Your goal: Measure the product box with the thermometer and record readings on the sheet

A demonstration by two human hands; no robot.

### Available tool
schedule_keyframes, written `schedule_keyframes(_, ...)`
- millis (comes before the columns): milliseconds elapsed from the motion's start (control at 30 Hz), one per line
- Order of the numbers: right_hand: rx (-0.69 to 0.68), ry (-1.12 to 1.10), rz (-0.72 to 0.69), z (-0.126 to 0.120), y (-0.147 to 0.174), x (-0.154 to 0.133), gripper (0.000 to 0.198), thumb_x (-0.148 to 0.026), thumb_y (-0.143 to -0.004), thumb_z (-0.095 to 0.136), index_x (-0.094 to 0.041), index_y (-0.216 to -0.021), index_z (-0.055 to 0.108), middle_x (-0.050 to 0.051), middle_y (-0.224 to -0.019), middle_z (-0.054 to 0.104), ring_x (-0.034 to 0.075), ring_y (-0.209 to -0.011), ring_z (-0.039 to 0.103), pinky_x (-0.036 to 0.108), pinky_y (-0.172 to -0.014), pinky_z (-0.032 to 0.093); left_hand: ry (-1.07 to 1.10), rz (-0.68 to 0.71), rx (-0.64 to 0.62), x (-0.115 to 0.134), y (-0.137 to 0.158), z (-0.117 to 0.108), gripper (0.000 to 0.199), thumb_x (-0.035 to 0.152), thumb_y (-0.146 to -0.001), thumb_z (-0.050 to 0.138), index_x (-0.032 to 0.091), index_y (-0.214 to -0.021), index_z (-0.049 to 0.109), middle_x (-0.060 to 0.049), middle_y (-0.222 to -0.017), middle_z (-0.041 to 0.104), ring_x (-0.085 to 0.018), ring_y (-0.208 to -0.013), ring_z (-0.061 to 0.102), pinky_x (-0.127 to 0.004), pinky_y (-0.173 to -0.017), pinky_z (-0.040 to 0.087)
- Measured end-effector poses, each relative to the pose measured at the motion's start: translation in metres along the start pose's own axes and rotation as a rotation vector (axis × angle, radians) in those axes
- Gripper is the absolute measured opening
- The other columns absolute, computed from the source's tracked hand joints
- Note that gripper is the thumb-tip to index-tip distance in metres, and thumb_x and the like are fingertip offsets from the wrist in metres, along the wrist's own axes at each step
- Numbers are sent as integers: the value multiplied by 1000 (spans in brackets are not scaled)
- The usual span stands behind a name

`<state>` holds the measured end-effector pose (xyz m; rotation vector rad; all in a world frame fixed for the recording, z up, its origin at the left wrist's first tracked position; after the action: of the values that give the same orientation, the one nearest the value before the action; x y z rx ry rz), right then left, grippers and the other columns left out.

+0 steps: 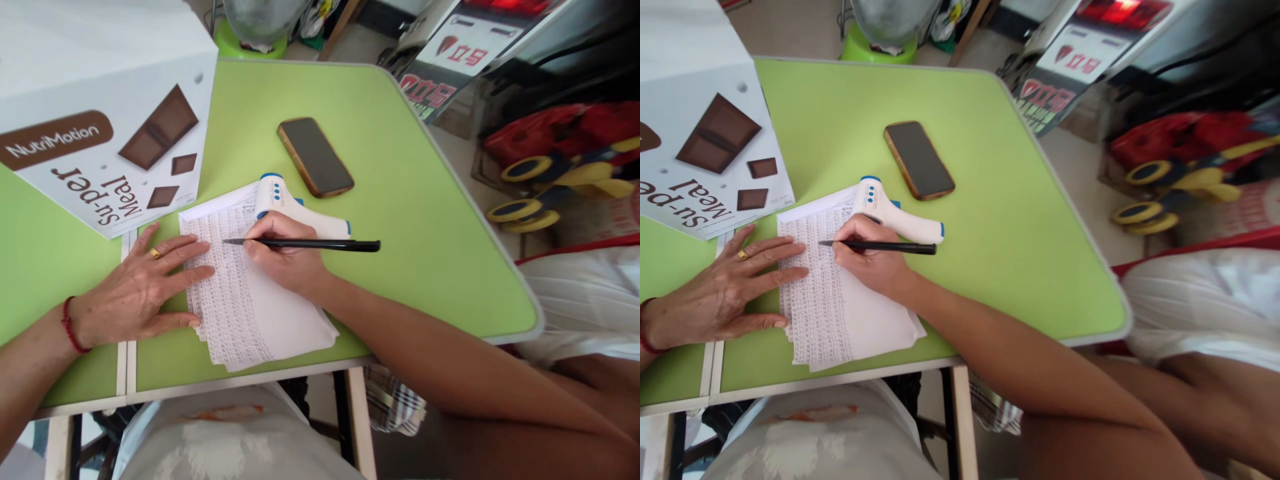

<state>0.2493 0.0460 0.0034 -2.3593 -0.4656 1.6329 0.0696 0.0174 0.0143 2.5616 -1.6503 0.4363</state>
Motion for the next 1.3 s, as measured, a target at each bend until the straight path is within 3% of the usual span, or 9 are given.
schedule_keyframes(233,24,-33,-67,1,1,-3,12,-10,-73,57,-20,-67,55,-5,-58,55,9,-52,48,23,-49,38,-2,-1,-7,1,0,0,54,59,-96,46,21,-134,51,-16,-149,42,-35,-138,39,-66,-113,16)
schedule_keyframes(900,-35,27,-6,2,0,-4,11,-12,-72,56,-20,-64,53,-5,-57,54,9,-53,47,24,-50,38,0,-1,1,0,1,0,53,58,-96,47,22,-135,51,-16,-150,41,-35,-138,39,-66,-114,15)
schedule_keyframes(1100,15,-3,10,0,0,0,10,-13,-71,56,-20,-65,53,-6,-56,54,8,-50,45,23,-46,35,-6,0,-6,1,0,1,54,58,-96,46,21,-135,51,-16,-150,41,-35,-138,39,-66,-114,16)
schedule_keyframes(1300,-2,38,-2,1,0,-3,11,-13,-71,56,-21,-64,53,-5,-57,55,10,-54,48,25,-51,40,-5,-5,-8,0,1,1,54,58,-96,47,22,-135,51,-16,-150,42,-34,-138,38,-65,-115,15)
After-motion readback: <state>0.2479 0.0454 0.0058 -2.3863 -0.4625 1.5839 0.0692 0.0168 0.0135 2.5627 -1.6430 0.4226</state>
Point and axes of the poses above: each hand's wrist, its own y-axis away from the middle knuckle, its own z-axis out of the palm, x = y × z, the point moved 7 cm from there along -y, towards the middle knuckle
